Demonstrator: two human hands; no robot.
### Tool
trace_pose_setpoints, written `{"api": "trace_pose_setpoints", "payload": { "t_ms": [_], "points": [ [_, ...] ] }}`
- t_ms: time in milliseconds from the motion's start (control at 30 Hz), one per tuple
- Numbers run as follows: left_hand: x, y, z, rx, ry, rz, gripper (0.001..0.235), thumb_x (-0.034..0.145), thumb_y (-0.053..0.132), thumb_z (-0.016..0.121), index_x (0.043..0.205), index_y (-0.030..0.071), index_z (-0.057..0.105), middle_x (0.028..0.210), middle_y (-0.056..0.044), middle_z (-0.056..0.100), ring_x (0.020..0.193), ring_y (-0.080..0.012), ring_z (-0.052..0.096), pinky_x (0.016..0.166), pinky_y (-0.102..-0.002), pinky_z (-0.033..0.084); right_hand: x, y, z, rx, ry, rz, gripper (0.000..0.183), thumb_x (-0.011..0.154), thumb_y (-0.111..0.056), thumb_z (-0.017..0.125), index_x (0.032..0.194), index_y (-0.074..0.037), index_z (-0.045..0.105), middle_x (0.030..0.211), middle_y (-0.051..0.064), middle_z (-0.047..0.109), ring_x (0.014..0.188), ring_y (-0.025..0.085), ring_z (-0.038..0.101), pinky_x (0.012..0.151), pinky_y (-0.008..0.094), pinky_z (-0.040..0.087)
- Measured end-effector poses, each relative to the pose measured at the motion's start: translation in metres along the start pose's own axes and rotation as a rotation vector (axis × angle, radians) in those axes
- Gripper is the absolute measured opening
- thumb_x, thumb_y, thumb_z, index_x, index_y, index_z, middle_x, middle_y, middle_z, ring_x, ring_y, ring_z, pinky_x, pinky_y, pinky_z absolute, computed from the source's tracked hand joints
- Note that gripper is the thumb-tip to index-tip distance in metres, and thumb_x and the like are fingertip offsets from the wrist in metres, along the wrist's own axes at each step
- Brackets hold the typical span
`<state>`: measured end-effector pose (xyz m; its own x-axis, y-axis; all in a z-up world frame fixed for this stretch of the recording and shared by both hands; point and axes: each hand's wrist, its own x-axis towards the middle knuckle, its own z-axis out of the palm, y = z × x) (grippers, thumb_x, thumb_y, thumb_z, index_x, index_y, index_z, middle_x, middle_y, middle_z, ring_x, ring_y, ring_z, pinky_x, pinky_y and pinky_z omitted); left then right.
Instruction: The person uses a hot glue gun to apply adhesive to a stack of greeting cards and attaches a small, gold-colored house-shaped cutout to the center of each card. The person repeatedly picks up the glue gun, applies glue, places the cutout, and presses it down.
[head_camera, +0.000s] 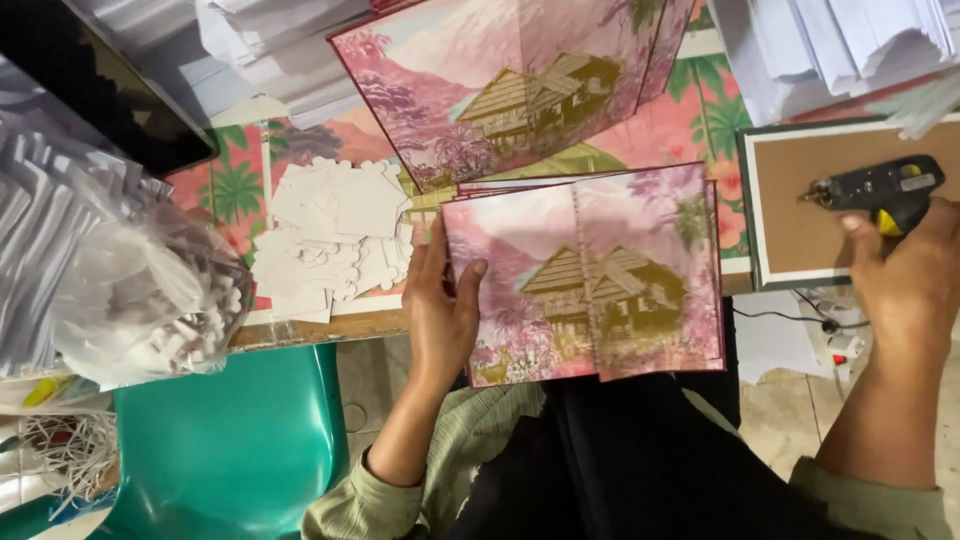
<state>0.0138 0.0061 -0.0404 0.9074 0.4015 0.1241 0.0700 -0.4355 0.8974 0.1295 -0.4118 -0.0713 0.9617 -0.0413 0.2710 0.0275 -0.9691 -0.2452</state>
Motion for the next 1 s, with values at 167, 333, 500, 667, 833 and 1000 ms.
{"api": "trace_pose_setpoints", "payload": {
  "t_ms": [167, 333, 500, 667, 833, 1000],
  "points": [
    [0.003, -0.002, 0.015, 0.153, -0.012, 0.180, 0.054, 0.096, 0.019, 0.055, 0.142, 0.003, 0.032, 0.084, -0.007, 0.044, 0.075, -0.0195, 0.042, 0.062, -0.030, 0.038, -0.002, -0.006, -0.007, 0.268, -0.034, 0.000, 0.053, 0.100, -0.006, 0.074, 0.132, 0.019, 0.040, 0.114, 0.037, 0.056, 0.098, 0.044, 0.057, 0.082, 0.044, 0.044],
    [-0.022, 0.034, 0.010, 0.476, -0.261, 0.539, 0.091, 0.076, 0.073, 0.051, 0.146, 0.023, 0.022, 0.146, -0.015, 0.031, 0.133, -0.0320, 0.035, 0.107, -0.054, 0.038, -0.024, -0.081, -0.046, 0.588, -0.061, -0.300, 0.051, 0.093, 0.013, 0.065, 0.133, 0.017, 0.034, 0.124, 0.035, 0.048, 0.117, 0.043, 0.047, 0.105, 0.046, 0.039],
    [-0.046, 0.031, 0.012, 0.535, -0.417, 0.517, 0.088, 0.071, 0.052, 0.076, 0.141, 0.022, 0.032, 0.145, -0.014, 0.032, 0.133, -0.0360, 0.035, 0.106, -0.060, 0.028, -0.032, -0.111, -0.028, 0.419, -0.046, -0.606, 0.040, 0.084, -0.002, 0.072, 0.113, 0.016, 0.050, 0.106, 0.026, 0.057, 0.091, 0.033, 0.056, 0.078, 0.041, 0.052],
    [-0.047, 0.033, 0.008, 0.257, -0.203, 0.532, 0.044, 0.095, 0.035, 0.052, 0.129, 0.008, 0.046, 0.126, -0.016, 0.049, 0.120, -0.0348, 0.048, 0.105, -0.053, 0.033, -0.025, -0.145, -0.029, 0.429, -0.088, -0.702, 0.046, 0.085, -0.014, 0.071, 0.114, 0.014, 0.051, 0.103, 0.023, 0.055, 0.094, 0.036, 0.051, 0.086, 0.044, 0.045],
    [-0.052, 0.024, 0.007, 0.430, -0.239, 0.878, 0.045, 0.091, 0.047, 0.061, 0.120, 0.014, 0.057, 0.120, -0.009, 0.057, 0.105, -0.0296, 0.059, 0.090, -0.043, 0.046, -0.031, -0.145, -0.014, 0.337, -0.016, -0.828, 0.037, 0.083, -0.004, 0.069, 0.109, 0.015, 0.050, 0.100, 0.023, 0.055, 0.091, 0.033, 0.052, 0.088, 0.045, 0.044],
    [-0.049, 0.028, 0.008, 0.431, -0.174, 0.945, 0.024, 0.092, 0.032, 0.064, 0.101, 0.010, 0.066, 0.105, -0.004, 0.061, 0.093, -0.0266, 0.061, 0.079, -0.037, 0.050, -0.035, -0.151, -0.007, 0.329, 0.056, -0.893, 0.026, 0.091, -0.006, 0.061, 0.106, 0.013, 0.053, 0.098, 0.023, 0.056, 0.089, 0.033, 0.054, 0.083, 0.042, 0.043]
  ]
}}
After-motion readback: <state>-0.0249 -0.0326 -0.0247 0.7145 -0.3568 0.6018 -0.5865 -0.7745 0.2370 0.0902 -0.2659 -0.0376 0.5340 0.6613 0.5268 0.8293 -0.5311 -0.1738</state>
